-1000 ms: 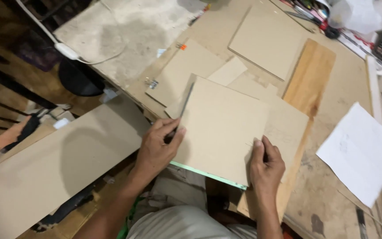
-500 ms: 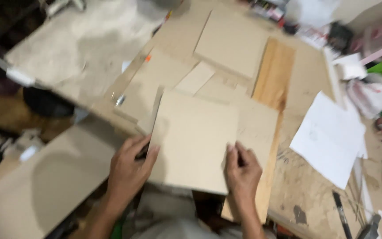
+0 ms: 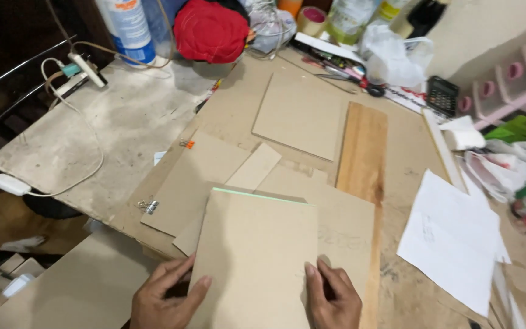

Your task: The person uses a utility knife and a wooden guide to cut cardboard sheets into smaller pieces on a workbench, then organizes the cut pieces.

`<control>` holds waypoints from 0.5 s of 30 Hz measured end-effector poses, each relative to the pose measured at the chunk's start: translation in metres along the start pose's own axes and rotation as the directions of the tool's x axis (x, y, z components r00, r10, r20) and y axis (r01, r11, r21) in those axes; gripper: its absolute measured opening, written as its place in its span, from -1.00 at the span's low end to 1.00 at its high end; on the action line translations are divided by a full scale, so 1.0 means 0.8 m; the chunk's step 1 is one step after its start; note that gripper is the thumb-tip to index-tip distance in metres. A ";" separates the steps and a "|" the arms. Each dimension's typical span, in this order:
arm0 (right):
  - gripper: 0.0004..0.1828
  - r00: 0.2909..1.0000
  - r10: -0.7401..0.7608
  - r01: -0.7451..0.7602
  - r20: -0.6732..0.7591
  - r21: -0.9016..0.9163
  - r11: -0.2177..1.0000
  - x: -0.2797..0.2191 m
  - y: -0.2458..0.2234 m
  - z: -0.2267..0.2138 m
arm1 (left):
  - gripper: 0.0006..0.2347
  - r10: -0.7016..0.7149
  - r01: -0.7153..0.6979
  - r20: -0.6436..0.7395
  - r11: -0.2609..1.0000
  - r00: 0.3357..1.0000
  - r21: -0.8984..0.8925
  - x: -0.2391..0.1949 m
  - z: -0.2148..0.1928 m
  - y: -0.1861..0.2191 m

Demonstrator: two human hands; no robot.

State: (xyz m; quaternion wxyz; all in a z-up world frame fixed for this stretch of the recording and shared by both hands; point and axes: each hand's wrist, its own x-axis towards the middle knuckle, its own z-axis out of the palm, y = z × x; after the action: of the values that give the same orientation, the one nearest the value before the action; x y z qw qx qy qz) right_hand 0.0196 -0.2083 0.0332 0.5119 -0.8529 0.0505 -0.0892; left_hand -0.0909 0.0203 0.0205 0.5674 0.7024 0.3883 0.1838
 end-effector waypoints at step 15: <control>-0.65 0.999 0.051 -0.054 -0.017 -0.223 0.973 0.001 -0.030 0.004 | -0.63 0.249 -0.235 -0.063 0.956 0.966 0.173 0.010 0.007 -0.012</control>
State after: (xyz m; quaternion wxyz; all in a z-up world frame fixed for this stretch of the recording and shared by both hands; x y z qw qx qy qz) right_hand 0.0208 -0.1947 0.0529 0.4147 -0.9029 0.0856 -0.0741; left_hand -0.0853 0.0230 0.0086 0.4641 0.7806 0.3368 0.2487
